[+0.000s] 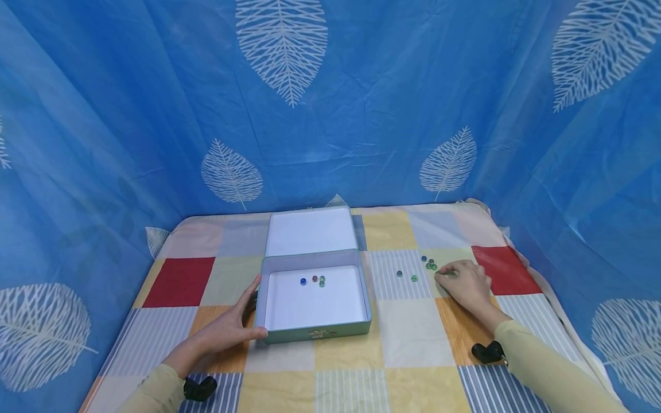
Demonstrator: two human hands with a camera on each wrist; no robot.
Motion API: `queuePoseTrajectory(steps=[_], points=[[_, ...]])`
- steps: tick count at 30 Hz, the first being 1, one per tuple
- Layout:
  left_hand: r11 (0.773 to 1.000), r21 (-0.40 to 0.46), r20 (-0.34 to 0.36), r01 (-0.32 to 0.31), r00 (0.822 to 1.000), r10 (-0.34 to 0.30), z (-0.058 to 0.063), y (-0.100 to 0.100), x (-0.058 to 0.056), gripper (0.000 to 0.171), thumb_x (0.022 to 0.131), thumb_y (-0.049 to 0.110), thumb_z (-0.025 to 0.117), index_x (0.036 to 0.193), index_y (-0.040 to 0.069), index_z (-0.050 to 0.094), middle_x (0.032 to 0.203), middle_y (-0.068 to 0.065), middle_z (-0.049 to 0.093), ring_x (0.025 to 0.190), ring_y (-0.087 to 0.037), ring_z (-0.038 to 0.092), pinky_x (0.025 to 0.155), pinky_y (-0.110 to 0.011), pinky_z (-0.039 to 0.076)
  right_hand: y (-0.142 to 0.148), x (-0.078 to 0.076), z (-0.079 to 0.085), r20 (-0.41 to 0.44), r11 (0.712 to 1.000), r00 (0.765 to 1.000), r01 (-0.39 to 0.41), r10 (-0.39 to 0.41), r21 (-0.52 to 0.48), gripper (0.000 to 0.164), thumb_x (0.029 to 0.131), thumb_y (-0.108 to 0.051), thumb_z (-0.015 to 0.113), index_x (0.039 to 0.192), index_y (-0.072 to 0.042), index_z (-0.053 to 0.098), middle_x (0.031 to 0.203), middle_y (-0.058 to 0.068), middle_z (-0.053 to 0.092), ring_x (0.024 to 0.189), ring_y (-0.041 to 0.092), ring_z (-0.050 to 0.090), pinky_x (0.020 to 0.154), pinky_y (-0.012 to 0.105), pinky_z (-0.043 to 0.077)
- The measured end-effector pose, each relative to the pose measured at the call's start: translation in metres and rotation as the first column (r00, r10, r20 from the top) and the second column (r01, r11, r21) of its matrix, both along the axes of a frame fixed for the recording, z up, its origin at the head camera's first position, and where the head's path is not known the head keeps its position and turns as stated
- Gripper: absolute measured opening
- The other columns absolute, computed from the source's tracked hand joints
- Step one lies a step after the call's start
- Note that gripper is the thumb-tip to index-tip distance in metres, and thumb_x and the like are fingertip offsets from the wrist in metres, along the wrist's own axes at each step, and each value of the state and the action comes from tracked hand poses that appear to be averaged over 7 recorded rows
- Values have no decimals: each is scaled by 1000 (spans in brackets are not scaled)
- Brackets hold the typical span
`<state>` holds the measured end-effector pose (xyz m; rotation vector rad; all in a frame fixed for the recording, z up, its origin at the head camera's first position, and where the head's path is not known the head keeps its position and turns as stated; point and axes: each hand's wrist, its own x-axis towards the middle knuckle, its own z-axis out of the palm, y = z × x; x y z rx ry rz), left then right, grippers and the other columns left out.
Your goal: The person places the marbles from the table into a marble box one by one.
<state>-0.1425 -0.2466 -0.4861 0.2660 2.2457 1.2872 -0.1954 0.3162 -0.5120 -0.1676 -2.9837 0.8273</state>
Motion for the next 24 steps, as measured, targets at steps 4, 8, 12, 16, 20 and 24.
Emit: queuePoseTrajectory(steps=[4,8,12,16,20,24], points=[[1000,13,2,0,1000,0,0,0,0,116,88,39,79,161,45,-10,171,-11,-3,153,-42,7,117,-70,15,0,0,0,7,1000,1000,1,-1,-4,24,91,-31,75,103,-9,73,124,24,55,115,47,40,86,63,30],[999,36,-12,5,1000,-5,0,-1,0,116,89,35,79,162,42,-10,170,-11,-2,153,-42,7,117,-69,15,0,-1,0,8,1000,1000,2,-2,-4,26,91,-32,75,103,-9,73,125,25,55,116,48,40,87,64,29],[999,50,-29,12,1000,-11,0,-1,0,115,90,32,79,163,39,-9,170,-11,-2,153,-42,8,117,-69,15,-1,-1,0,11,1000,1000,13,-13,0,27,91,-33,75,103,-9,73,126,25,54,117,49,39,87,65,29],[999,47,-28,16,999,-14,0,-1,0,115,89,34,79,163,39,-10,170,-12,-1,153,-42,10,117,-69,16,-2,-1,1,11,1000,1000,23,-24,2,28,91,-34,75,103,-9,72,127,26,55,117,49,39,86,64,29],[999,44,-23,16,1000,-15,-1,-1,0,116,88,36,79,163,39,-10,170,-12,-1,153,-43,10,117,-68,16,-3,-1,1,8,1000,1000,27,-27,-2,29,91,-35,75,103,-9,73,126,25,55,116,48,40,86,63,29],[999,47,-22,17,1000,-16,-1,-1,0,116,88,36,79,163,40,-10,170,-12,-1,153,-43,9,118,-68,16,-3,-1,1,8,999,999,32,-32,-6,29,92,-36,75,102,-9,73,126,25,55,115,48,40,86,63,29]])
